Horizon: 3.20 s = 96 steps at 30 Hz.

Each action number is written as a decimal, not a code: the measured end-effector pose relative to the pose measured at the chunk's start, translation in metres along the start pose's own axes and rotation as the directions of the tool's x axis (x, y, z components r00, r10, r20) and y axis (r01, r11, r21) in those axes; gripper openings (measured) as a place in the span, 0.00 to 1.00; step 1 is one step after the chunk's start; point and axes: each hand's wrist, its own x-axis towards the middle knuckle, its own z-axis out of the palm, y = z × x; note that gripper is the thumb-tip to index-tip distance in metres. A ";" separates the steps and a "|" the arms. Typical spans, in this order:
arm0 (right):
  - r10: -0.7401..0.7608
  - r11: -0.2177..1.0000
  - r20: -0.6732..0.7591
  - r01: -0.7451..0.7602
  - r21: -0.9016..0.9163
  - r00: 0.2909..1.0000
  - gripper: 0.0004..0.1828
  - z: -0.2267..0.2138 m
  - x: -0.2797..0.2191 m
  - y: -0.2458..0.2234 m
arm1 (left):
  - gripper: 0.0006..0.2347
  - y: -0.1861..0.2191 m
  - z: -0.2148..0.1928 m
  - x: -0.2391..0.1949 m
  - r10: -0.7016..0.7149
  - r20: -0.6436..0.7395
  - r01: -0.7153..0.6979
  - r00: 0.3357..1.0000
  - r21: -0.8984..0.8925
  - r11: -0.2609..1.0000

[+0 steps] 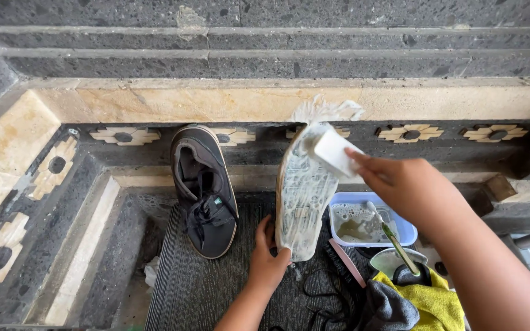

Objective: Scrubbing the sole of a shoe with a brush and soapy water to remove dirt

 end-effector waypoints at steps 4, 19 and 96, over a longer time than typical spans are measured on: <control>0.013 0.997 -0.008 -0.012 0.070 1.000 0.26 0.003 0.006 -0.015 | 0.36 -0.012 0.002 0.007 0.050 -0.024 -0.049 0.998 0.059 0.997; -0.136 0.991 -0.033 0.136 0.002 0.990 0.24 0.014 0.006 -0.017 | 0.41 -0.039 0.009 0.023 0.121 -0.100 -0.130 0.988 -0.097 0.987; -0.385 0.922 -0.387 0.369 -0.120 0.838 0.14 0.062 0.025 0.038 | 0.41 -0.052 -0.003 0.029 0.183 0.073 -0.183 0.980 -0.009 0.983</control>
